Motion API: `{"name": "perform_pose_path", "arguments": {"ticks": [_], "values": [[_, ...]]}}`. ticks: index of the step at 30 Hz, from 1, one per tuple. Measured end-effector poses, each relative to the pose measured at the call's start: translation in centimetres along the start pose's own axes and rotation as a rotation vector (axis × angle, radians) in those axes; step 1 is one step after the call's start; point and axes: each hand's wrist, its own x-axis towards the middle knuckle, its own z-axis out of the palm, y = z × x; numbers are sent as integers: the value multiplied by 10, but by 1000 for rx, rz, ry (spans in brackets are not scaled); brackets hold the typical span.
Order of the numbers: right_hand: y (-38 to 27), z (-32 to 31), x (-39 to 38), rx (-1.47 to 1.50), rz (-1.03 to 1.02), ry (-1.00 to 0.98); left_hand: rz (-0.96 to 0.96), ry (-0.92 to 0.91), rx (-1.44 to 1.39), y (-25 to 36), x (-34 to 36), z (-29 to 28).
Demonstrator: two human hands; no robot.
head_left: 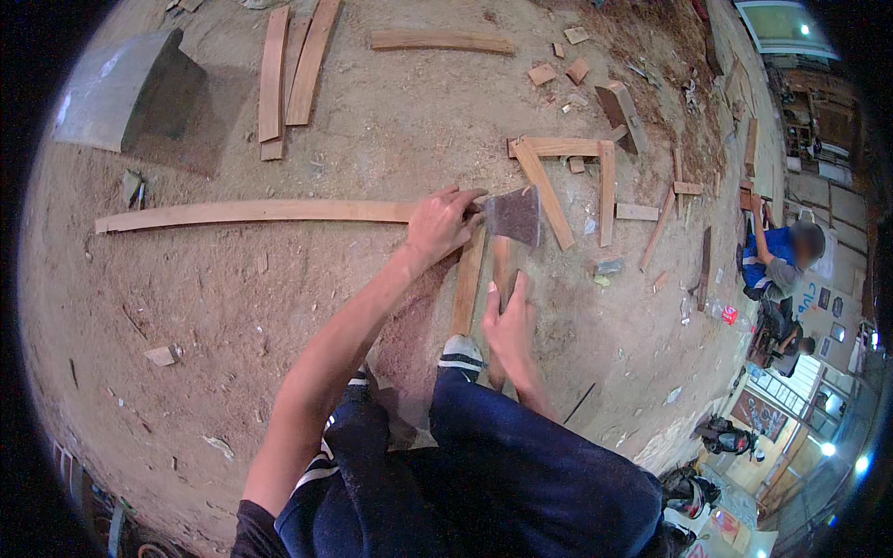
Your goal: The person assembles a wooden frame on the ground by positioning wood strips and using an axe to hammer nails into the joints.
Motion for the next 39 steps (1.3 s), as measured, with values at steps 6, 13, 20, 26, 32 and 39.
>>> {"name": "perform_pose_path", "arguments": {"ticks": [6, 13, 20, 26, 32, 39], "values": [[13, -3, -13, 188, -39, 173, 99, -13, -32, -1, 3, 0], [9, -14, -21, 148, 47, 85, 120, -74, -64, -8, -1, -8], [23, -3, -15, 50, -97, 120, 154, -155, -17, -9, 9, -7], [31, 0, -16, 92, -100, 126, 77, -208, 134, 1, 11, -2], [35, -8, -29, 94, -29, 148, -60, -479, 269, 23, 32, -17], [59, -3, -52, 188, 13, 215, -374, -556, 73, 6, 12, -65]]}}
